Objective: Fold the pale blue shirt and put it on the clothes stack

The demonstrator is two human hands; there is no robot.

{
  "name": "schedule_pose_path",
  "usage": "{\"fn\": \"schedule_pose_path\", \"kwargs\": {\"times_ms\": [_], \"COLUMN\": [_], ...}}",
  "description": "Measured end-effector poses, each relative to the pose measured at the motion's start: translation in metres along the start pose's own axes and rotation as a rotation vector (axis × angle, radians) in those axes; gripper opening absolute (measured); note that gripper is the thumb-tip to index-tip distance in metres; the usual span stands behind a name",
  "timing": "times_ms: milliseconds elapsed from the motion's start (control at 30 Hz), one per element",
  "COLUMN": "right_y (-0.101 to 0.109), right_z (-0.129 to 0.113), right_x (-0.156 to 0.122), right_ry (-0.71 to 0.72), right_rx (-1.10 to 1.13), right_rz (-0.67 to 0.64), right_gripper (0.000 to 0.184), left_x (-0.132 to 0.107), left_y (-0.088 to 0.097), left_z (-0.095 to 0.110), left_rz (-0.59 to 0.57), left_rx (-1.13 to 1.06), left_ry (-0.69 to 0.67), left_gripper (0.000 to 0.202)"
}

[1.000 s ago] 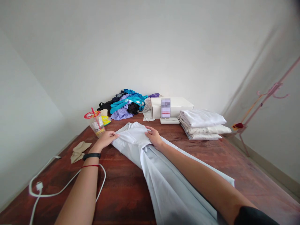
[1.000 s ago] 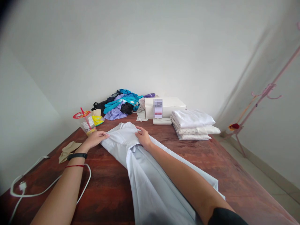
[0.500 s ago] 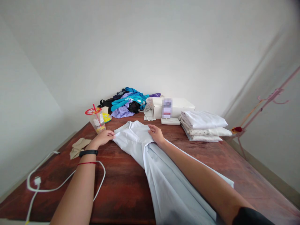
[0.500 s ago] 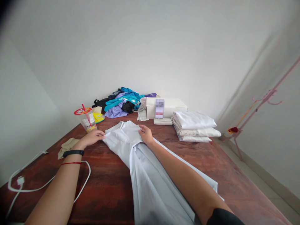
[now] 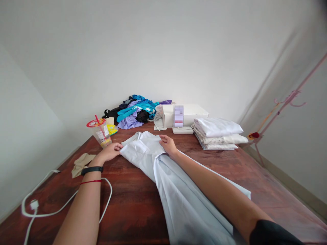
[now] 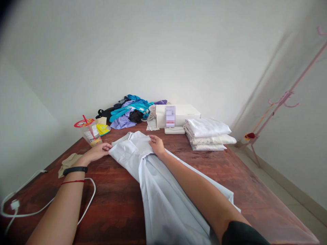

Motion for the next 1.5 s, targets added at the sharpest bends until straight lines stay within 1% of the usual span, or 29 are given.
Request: {"fn": "schedule_pose_path", "kwargs": {"times_ms": [133,300,433,500,633,800,867,1000,1167,1300,1400,1500], "right_y": [-0.001,-0.001,0.000,0.000,0.000,0.001,0.002,0.002,0.001,0.001,0.000,0.001], "right_z": [0.000,-0.001,-0.002,-0.002,-0.003,-0.004,-0.004,-0.004,-0.004,-0.003,-0.001,0.001], "right_x": [0.000,0.000,0.000,0.000,0.001,0.001,0.002,0.002,0.002,0.002,0.003,0.004], "right_ry": [-0.006,-0.005,-0.002,-0.004,-0.011,-0.030,-0.041,-0.051,-0.054,-0.062,-0.068,-0.074], "right_rx": [0.011,0.019,0.036,0.049,0.088,0.129,0.140,0.153,0.152,0.136,0.120,0.103], "right_rz": [0.001,0.006,0.008,0.009,0.016,0.030,0.037,0.041,0.024,-0.002,-0.011,-0.009], "right_gripper": [0.036,0.035,0.036,0.036,0.034,0.035,0.034,0.032,0.033,0.034,0.034,0.035], "left_x": [-0.001,-0.003,-0.005,-0.007,-0.012,-0.012,-0.012,-0.011,-0.006,-0.005,-0.005,-0.004], "left_y": [0.000,0.000,0.002,0.001,0.000,-0.002,-0.003,-0.004,-0.006,-0.006,-0.005,-0.006], "left_z": [-0.001,0.001,0.004,0.008,0.014,0.020,0.021,0.020,0.013,0.011,0.011,0.009], "left_rz": [0.006,0.020,0.059,0.078,0.137,0.233,0.245,0.231,0.245,0.216,0.180,0.168], "left_rx": [0.051,0.085,0.110,0.102,0.032,-0.134,-0.191,-0.244,-0.175,-0.089,-0.015,0.077], "left_ry": [0.035,0.078,0.100,0.098,0.117,0.138,0.134,0.124,0.167,0.180,0.139,0.072], "left_gripper": [0.017,0.022,0.011,0.010,0.011,0.013,0.015,0.017,0.017,0.027,0.036,0.037]}}
Point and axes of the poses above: each hand's wrist, its own x-axis towards the middle knuckle, its own y-axis out of the back of the hand, z = x × y, the point moved 2 cm from there along x, towards the middle knuckle, and after that the axes turned 7 degrees about -z, right-handed, at the moved point
